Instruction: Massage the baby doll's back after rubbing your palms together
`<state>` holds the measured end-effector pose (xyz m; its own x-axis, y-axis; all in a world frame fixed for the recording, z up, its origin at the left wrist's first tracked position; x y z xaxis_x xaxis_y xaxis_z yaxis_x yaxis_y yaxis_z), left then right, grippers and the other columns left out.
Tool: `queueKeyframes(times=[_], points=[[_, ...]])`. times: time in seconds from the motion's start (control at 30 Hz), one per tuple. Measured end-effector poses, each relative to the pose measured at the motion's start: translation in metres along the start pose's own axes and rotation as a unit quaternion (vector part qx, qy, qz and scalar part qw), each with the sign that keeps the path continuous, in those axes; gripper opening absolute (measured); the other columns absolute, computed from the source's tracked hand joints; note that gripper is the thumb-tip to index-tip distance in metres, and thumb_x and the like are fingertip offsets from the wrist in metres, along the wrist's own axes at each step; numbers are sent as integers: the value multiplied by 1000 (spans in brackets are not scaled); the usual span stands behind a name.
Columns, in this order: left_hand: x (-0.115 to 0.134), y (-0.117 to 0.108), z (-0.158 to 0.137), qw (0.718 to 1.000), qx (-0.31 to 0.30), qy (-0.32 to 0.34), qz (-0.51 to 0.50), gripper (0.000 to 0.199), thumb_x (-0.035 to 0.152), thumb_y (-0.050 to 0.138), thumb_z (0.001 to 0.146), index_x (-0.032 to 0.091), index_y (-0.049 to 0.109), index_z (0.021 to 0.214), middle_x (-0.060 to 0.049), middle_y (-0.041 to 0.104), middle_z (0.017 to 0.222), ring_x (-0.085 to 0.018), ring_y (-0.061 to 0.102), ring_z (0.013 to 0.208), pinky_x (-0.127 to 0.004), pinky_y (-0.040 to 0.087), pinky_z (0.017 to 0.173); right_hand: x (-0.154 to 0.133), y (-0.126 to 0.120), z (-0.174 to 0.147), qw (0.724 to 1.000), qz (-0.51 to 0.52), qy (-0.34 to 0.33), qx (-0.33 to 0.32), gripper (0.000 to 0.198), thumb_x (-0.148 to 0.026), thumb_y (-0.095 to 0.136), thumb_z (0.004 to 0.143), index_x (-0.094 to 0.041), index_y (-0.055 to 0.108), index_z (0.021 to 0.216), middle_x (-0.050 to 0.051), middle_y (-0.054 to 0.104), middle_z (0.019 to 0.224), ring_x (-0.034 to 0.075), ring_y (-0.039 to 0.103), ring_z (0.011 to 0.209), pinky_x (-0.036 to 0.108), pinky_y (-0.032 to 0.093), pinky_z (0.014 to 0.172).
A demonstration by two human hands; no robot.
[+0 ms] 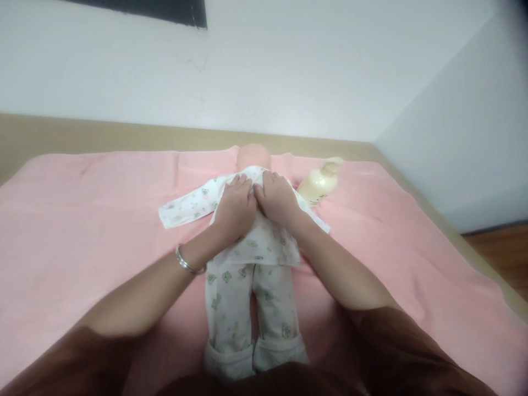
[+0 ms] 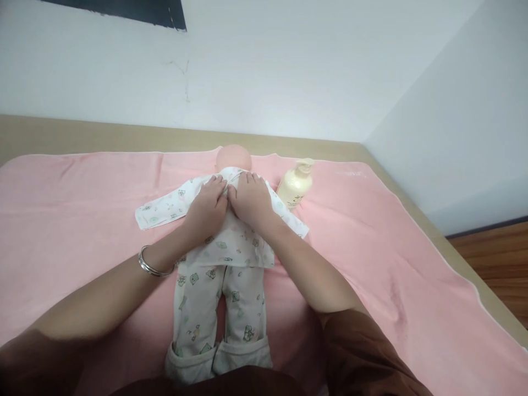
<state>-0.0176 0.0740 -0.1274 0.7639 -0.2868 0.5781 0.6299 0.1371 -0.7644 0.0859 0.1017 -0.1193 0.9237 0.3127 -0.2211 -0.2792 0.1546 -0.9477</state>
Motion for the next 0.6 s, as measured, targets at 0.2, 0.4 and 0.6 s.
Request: queueKeyframes(times=[0.2,0.4,0.6], points=[[-22,-3,18,999,13,-30,4,46,29,39,92,9,59,128,-19,57,146,-35,44,145,-56,29,126,-17,-8,-18,998,-59,-29,9,45,-29,27,103,-4,60,118,23,68,114,35,60,112,46,46,99],[-22,-3,17,998,28,-30,37,39,28,38,91,11,62,116,-17,64,131,-33,54,131,-53,37,121,-33,-11,-31,991,-101,-83,39,43,-12,26,97,-4,65,114,22,70,108,32,62,104,44,49,95],[-21,-4,16,998,21,-38,40,52,29,35,91,7,57,133,-18,56,146,-32,48,140,-52,33,126,-19,-1,-15,995,-28,-51,76,52,-19,32,98,4,51,140,24,61,137,34,55,131,48,41,116]])
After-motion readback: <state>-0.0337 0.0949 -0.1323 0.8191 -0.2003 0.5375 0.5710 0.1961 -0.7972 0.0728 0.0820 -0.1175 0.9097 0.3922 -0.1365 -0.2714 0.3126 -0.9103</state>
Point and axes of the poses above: each hand's wrist, its own z-axis towards the middle knuckle, its own y-axis out of the palm, x = y × z, the point moved 7 cm from there along z, towards the middle knuckle
